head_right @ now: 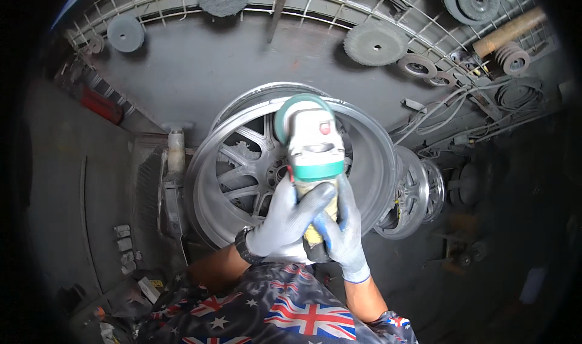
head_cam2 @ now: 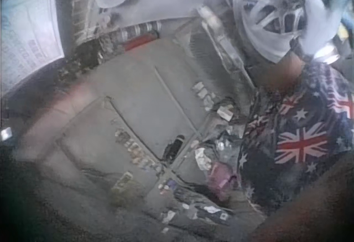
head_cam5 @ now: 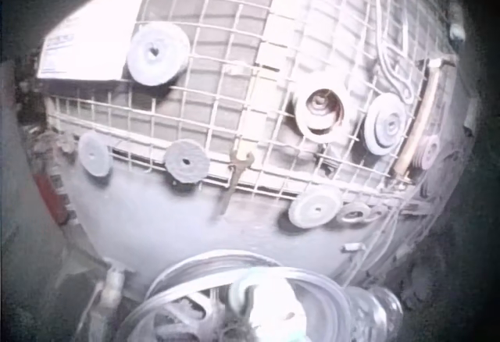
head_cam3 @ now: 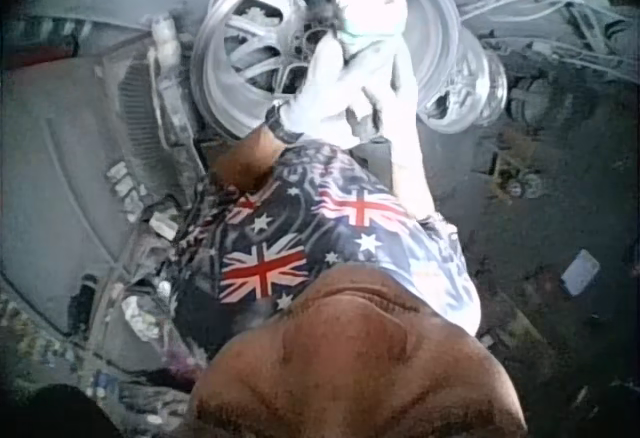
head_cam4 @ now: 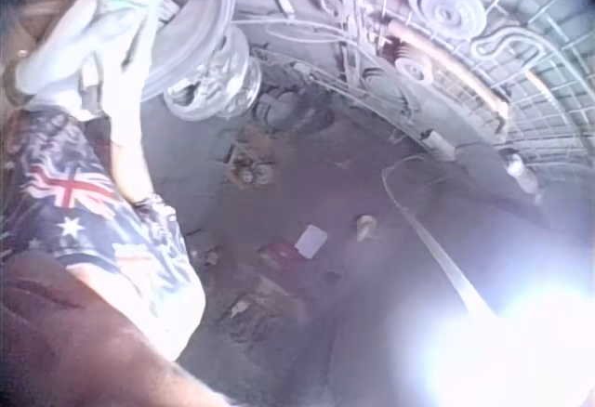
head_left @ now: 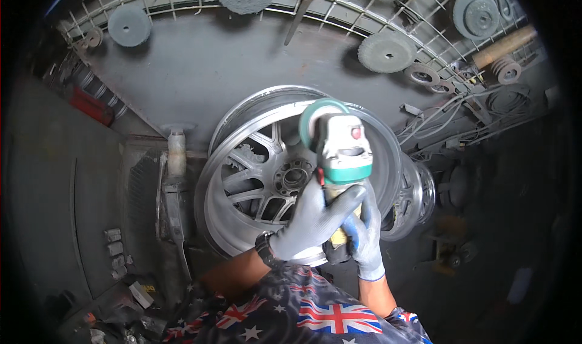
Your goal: The person uses a handheld angle grinder with a polishing pad to smooth and shine the surface of a silver alloy car wheel. They systematically move the tool across the spokes and rim, then rotate the wheel to access different sections. The person also wipes the wheel with a cloth to remove residue and inspect the finish.
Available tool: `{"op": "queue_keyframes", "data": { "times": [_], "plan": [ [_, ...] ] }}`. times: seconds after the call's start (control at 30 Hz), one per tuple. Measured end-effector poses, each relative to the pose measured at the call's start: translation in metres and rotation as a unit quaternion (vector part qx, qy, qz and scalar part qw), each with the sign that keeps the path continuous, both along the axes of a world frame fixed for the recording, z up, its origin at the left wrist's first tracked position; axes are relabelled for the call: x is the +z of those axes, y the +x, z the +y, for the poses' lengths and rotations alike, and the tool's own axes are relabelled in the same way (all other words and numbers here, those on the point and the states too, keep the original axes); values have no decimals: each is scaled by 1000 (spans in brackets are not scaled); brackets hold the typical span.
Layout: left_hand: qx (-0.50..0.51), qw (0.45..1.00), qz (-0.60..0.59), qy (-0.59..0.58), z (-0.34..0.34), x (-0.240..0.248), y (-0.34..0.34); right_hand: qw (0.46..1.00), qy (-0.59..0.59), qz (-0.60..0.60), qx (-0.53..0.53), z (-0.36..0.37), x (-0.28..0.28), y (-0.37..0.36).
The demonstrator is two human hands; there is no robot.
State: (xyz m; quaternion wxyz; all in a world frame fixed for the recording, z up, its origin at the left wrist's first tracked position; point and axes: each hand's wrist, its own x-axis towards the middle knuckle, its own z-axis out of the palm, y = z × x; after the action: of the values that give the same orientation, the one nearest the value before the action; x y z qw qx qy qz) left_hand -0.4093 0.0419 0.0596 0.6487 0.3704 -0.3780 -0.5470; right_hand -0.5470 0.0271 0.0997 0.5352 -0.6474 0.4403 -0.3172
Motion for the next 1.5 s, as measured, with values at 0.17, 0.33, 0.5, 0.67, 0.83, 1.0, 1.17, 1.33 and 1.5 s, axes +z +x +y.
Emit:
{"op": "queue_keyframes", "data": {
  "times": [0.17, 0.33, 0.5, 0.67, 0.83, 1.0, 1.17, 1.33, 1.5],
  "plan": [
    [1, 999, -51, -1, 0, -2, 10, 1000, 23, -10, 5, 1, -3, 5],
    [61, 998, 16, -22, 10, 1, 7, 999, 4, -3, 48, -2, -2, 8],
    [34, 999, -11, -22, 4, 2, 11, 999, 22, -39, -11, 3, -8, 10],
    [58, 998, 14, -13, 14, 0, 14, 997, -59, 28, 50, -1, -7, 12],
    [19, 999, -12, -37, -2, 2, 14, 1000, -15, -13, -9, 3, -12, 11],
    [68, 997, 7, -31, 8, -3, 12, 1000, -11, -11, 25, 2, -12, 12],
    [13, 999, -16, -25, -1, 0, 16, 1000, -18, -11, 10, 2, -9, 12],
    [59, 998, 9, -30, 2, -3, 12, 1000, -14, 7, 16, 0, -14, 10],
    [36, 998, -8, -50, -2, -2, 13, 1000, 1, -18, -4, 0, -14, 8]
  ]
}}
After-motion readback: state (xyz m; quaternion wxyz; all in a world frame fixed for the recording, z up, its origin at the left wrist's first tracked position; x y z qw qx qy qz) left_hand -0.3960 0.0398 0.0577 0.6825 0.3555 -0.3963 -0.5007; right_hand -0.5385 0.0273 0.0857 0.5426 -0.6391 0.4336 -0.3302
